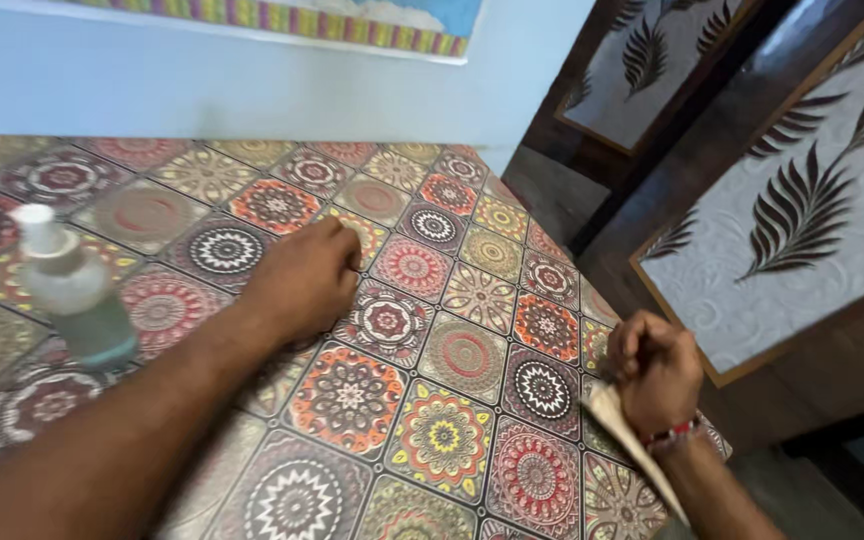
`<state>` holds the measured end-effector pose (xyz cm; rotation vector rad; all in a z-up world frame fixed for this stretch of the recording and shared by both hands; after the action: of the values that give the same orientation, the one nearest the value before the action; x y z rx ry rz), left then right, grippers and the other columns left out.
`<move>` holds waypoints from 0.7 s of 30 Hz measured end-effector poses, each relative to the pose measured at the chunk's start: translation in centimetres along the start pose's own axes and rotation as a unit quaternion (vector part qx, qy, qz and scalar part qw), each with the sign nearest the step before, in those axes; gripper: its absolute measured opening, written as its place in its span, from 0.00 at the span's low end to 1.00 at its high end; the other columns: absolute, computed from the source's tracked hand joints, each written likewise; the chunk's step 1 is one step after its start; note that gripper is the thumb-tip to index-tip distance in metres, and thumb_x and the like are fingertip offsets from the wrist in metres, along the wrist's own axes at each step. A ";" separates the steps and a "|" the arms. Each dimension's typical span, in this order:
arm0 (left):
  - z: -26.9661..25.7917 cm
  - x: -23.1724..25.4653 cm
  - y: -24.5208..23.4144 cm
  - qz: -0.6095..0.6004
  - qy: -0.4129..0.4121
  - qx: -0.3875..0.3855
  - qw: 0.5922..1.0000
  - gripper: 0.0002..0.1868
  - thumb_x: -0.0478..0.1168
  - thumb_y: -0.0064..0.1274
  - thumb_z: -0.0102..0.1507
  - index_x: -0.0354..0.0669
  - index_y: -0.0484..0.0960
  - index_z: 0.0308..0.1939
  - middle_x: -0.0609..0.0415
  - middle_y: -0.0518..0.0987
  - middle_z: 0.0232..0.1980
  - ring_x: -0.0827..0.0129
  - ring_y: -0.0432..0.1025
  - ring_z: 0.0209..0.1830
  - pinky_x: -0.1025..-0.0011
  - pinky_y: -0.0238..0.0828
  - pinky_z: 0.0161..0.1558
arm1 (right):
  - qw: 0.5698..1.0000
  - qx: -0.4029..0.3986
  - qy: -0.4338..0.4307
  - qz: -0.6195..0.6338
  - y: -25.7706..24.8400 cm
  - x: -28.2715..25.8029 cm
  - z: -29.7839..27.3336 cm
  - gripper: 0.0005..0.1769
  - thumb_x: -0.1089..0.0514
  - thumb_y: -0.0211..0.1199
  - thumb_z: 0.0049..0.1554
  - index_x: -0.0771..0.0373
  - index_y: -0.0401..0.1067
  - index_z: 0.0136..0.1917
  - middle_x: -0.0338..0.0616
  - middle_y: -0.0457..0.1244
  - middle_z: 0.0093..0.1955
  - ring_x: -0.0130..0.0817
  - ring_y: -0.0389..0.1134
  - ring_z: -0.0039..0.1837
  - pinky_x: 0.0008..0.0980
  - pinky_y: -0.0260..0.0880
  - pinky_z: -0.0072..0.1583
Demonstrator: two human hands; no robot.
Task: The person wipes a patterned table surface with a cloth. They spray liquid from a bottle onto the table and continue wiping the surface with the cloth.
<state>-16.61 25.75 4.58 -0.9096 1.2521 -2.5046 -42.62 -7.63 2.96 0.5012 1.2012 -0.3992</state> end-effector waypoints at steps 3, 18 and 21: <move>0.0 0.2 -0.3 0.011 -0.003 -0.005 1.000 0.08 0.38 0.48 0.58 0.41 0.79 0.39 0.45 0.77 0.45 0.49 0.74 0.48 0.52 0.70 0.51 | 0.997 0.036 -0.002 -0.061 -2.6 0.5 3.0 0.20 0.45 0.43 0.58 0.60 0.60 0.32 0.36 0.49 0.26 0.27 0.45 0.29 0.32 0.45 0.32; 0.1 0.9 -0.2 0.023 0.025 0.019 0.999 0.07 0.35 0.49 0.57 0.39 0.79 0.38 0.42 0.75 0.41 0.46 0.73 0.44 0.50 0.70 0.48 | 0.848 0.010 -0.202 -0.489 -0.1 2.9 16.6 0.26 0.48 0.43 0.59 0.69 0.66 0.29 0.50 0.58 0.26 0.38 0.58 0.31 0.39 0.55 0.38; 0.4 1.3 -0.2 0.041 0.044 0.029 0.998 0.09 0.35 0.49 0.56 0.37 0.78 0.39 0.40 0.75 0.41 0.44 0.72 0.44 0.48 0.69 0.48 | 0.833 -0.008 -0.202 -0.514 1.7 3.5 18.8 0.26 0.49 0.42 0.59 0.69 0.67 0.30 0.53 0.60 0.29 0.43 0.61 0.34 0.41 0.59 0.41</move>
<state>-17.39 25.12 5.50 -0.7257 1.2091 -2.5274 -25.98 -16.98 5.11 -0.3070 0.9617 -1.3450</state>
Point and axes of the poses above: each hand's wrist, its own z-axis towards the middle knuckle, its own y-axis out of the palm, x = y × z, the point moved 3 cm from there along z, towards the middle knuckle
